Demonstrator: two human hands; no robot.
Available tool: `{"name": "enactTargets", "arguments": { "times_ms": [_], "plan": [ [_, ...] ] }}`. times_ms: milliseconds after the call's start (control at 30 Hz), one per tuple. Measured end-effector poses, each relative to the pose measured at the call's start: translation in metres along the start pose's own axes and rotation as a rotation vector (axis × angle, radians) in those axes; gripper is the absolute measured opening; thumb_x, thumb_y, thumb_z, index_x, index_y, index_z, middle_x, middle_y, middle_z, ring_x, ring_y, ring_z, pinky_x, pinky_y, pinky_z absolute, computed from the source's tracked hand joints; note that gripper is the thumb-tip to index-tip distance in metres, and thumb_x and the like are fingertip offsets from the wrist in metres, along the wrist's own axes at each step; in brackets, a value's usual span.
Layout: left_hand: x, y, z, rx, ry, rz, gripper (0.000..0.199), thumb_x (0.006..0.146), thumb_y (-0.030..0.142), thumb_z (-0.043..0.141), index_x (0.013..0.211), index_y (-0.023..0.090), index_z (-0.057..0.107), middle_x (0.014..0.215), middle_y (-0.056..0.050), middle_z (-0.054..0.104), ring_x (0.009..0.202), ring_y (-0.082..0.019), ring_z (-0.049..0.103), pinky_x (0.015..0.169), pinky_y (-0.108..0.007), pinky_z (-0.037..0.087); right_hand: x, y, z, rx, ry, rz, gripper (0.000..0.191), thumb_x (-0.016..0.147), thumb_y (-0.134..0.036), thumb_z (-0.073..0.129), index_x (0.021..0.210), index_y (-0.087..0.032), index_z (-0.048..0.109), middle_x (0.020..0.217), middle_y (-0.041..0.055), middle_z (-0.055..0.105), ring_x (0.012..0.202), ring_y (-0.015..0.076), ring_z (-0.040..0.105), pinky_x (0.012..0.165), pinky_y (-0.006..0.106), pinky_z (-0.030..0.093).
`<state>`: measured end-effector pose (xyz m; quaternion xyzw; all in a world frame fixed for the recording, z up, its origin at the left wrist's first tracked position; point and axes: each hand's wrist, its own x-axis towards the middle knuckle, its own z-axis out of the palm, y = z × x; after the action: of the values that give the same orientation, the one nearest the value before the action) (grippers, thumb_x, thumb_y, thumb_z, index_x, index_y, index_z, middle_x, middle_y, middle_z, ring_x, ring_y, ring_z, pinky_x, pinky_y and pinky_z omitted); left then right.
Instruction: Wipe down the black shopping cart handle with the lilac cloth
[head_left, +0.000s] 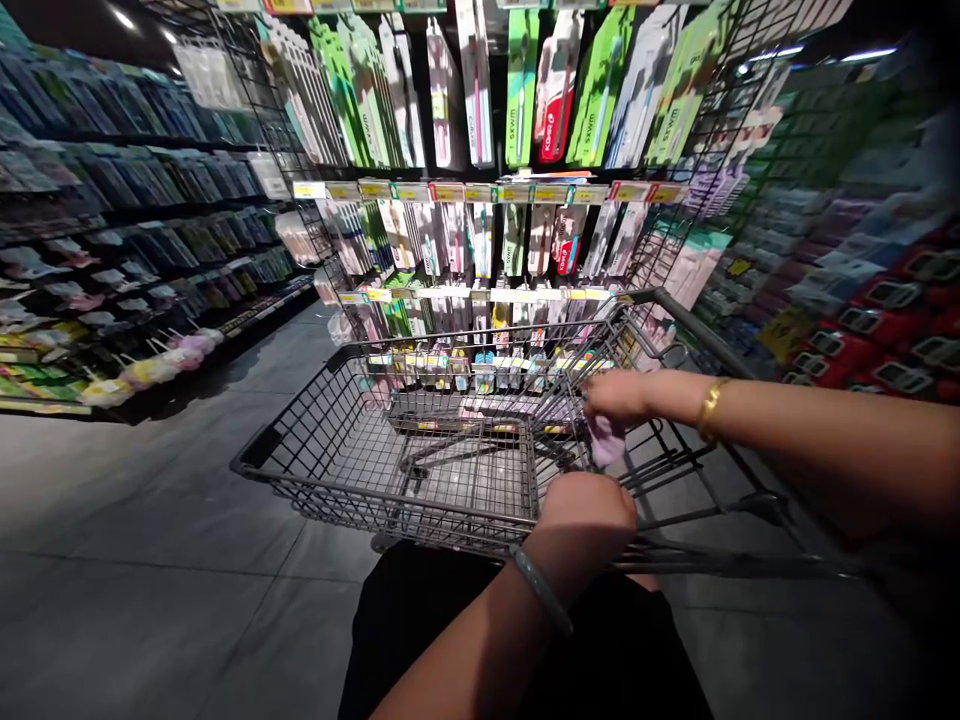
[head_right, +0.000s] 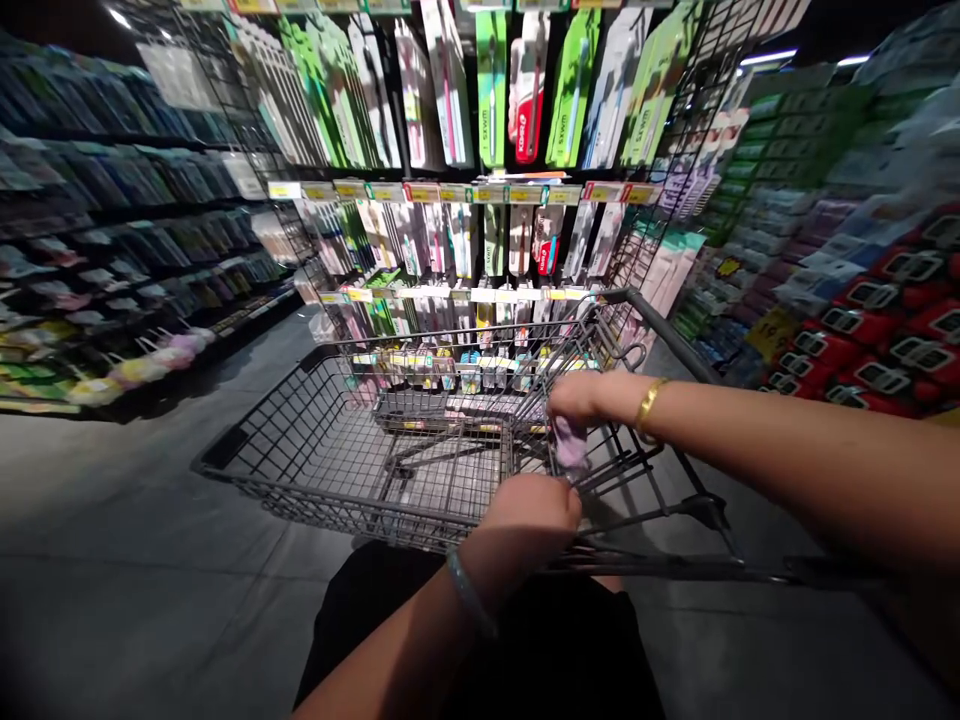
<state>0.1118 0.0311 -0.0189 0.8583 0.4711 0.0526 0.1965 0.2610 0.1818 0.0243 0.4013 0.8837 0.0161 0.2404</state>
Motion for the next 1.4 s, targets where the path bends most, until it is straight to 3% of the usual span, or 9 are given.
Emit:
{"name": "enactTargets", "arguments": {
  "times_ms": [167,333,467,567,900,1000,1167,1300,1400],
  "plan": [
    [0.003,-0.003,0.006,0.012,-0.016,0.021,0.045,0.098,0.033,0.032,0.097,0.016,0.074,0.092,-0.015,0.074,0.087,-0.027,0.070,0.073,-0.036,0.054,0.016,0.028,-0.013,-0.137,0.162,0.237,0.015,0.082,-0.017,0.062,0.090,-0.020,0.076,0.096,0.0118,0.071,0.093,0.0215,0.058,0.080,0.034,0.038],
    [0.001,-0.002,0.002,0.009,-0.023,0.008,0.040,0.097,0.031,0.036,0.098,0.017,0.073,0.096,-0.013,0.074,0.088,-0.026,0.070,0.074,-0.036,0.053,0.016,0.027,-0.011,-0.133,0.077,0.128,0.011,0.077,-0.026,0.072,0.085,-0.020,0.076,0.090,0.0089,0.071,0.089,0.0213,0.057,0.074,0.031,0.037],
    [-0.002,0.000,-0.004,-0.027,0.016,-0.042,0.043,0.097,0.031,0.034,0.096,0.017,0.074,0.093,-0.011,0.075,0.087,-0.024,0.069,0.075,-0.033,0.052,0.002,0.070,-0.032,-0.170,0.332,0.320,0.025,0.090,-0.016,0.053,0.104,-0.014,0.074,0.110,0.0159,0.068,0.104,0.0250,0.050,0.079,0.034,0.032],
    [-0.003,0.001,-0.006,-0.063,0.030,-0.065,0.043,0.096,0.033,0.036,0.095,0.017,0.076,0.092,-0.011,0.075,0.086,-0.023,0.070,0.077,-0.032,0.051,-0.013,0.087,-0.040,-0.138,0.316,0.385,0.027,0.091,-0.016,0.050,0.104,-0.013,0.074,0.106,0.0173,0.068,0.093,0.0218,0.051,0.073,0.032,0.030],
    [-0.001,0.005,-0.011,-0.047,0.009,-0.102,0.044,0.094,0.034,0.035,0.099,0.017,0.075,0.098,-0.014,0.076,0.092,-0.029,0.071,0.079,-0.037,0.053,-0.128,-0.024,-0.004,0.056,0.154,-0.211,0.018,0.079,-0.015,0.062,0.086,-0.027,0.073,0.085,0.0039,0.070,0.083,0.0202,0.051,0.068,0.030,0.028],
    [0.000,0.005,-0.009,-0.027,0.025,-0.089,0.043,0.095,0.035,0.035,0.100,0.019,0.075,0.098,-0.013,0.076,0.093,-0.028,0.071,0.081,-0.036,0.053,-0.151,-0.026,-0.002,0.147,0.166,-0.190,0.030,0.075,-0.009,0.061,0.093,-0.029,0.073,0.089,0.0016,0.070,0.087,0.0201,0.053,0.071,0.030,0.031],
    [0.003,0.005,-0.002,0.030,0.068,-0.119,0.043,0.096,0.036,0.035,0.098,0.019,0.074,0.098,-0.013,0.076,0.093,-0.026,0.071,0.082,-0.034,0.052,-0.166,-0.027,0.000,0.129,0.378,0.082,0.037,0.074,-0.006,0.058,0.100,-0.028,0.073,0.101,0.0046,0.071,0.094,0.0227,0.053,0.076,0.032,0.032],
    [0.002,0.006,-0.001,0.058,0.073,-0.122,0.044,0.096,0.038,0.034,0.097,0.020,0.074,0.096,-0.012,0.076,0.092,-0.027,0.071,0.080,-0.035,0.052,-0.188,-0.050,0.000,0.320,0.225,-0.119,0.037,0.066,0.000,0.055,0.084,-0.027,0.073,0.087,0.0003,0.070,0.091,0.0204,0.055,0.081,0.032,0.035],
    [0.000,0.006,-0.001,0.094,0.116,-0.125,0.043,0.097,0.038,0.034,0.093,0.020,0.073,0.092,-0.011,0.076,0.089,-0.026,0.071,0.078,-0.034,0.052,-0.214,-0.051,0.000,0.458,0.273,-0.160,0.045,0.060,0.003,0.050,0.089,-0.025,0.071,0.092,-0.0001,0.070,0.096,0.0191,0.057,0.084,0.030,0.038]
  ]
}}
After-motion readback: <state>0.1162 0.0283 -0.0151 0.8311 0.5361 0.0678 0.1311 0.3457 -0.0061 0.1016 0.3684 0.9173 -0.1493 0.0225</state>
